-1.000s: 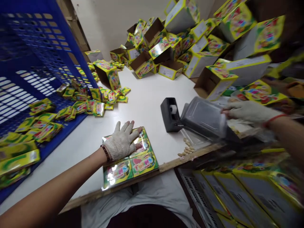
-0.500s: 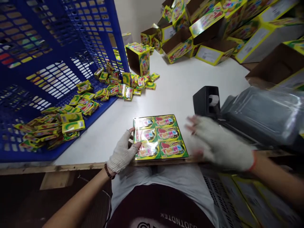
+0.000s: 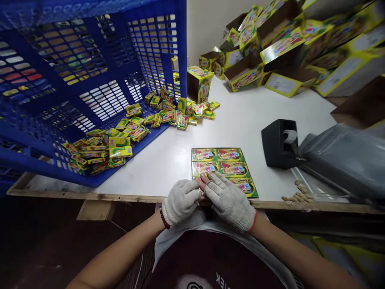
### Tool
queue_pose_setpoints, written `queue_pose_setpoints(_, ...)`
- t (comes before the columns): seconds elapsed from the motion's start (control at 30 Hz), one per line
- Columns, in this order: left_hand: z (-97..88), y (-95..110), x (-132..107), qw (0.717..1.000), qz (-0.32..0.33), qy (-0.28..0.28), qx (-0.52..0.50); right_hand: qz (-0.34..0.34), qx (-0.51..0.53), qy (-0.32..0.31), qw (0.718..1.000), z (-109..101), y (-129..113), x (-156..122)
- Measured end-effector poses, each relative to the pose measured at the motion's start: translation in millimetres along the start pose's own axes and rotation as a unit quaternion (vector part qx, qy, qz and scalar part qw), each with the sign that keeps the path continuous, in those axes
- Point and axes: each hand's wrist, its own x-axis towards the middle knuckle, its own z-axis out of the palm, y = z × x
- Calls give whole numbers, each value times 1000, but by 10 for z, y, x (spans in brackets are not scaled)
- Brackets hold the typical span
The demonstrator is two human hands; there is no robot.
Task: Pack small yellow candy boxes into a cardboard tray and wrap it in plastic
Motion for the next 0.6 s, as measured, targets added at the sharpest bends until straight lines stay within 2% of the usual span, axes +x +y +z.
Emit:
queue_pose_setpoints(0.07,23,-33,-41,999,34,13,23,-4,68,9,998,-44,59,-22)
queue_pose_setpoints(0.13,49,-64,-64,999,37,29,7,34,144,32,989,-138,199,-128)
queue_pose_setpoints(0.17,59,-73,-72,999,32,35,-5,83,169,51,981,-201,299,-217)
queue_pose_setpoints(0.23,70,-76,-85,998,13,50,-26,243,177,96,949,-351,544,-465)
queue_pose_setpoints(0.27,73,-73,-92,998,3,57,-35,348,163,116,916,-433,681,-611)
queue_pose_setpoints(0.33,77,-67,-106,996,-3,72,-48,542,120,143,819,-596,956,-902)
queue_pose_setpoints(0.4,82,-63,-116,995,-2,85,-55,658,82,162,731,-728,1209,-1129)
queue_pose_setpoints(0.43,84,-61,-118,994,0,89,-56,685,72,169,705,-774,1321,-1201)
queue_pose_setpoints(0.47,85,-60,-119,994,2,93,-56,697,70,174,692,-804,1423,-1244)
queue_pose_setpoints(0.6,89,-63,-122,995,5,90,-50,705,126,176,675,-803,1751,-1179)
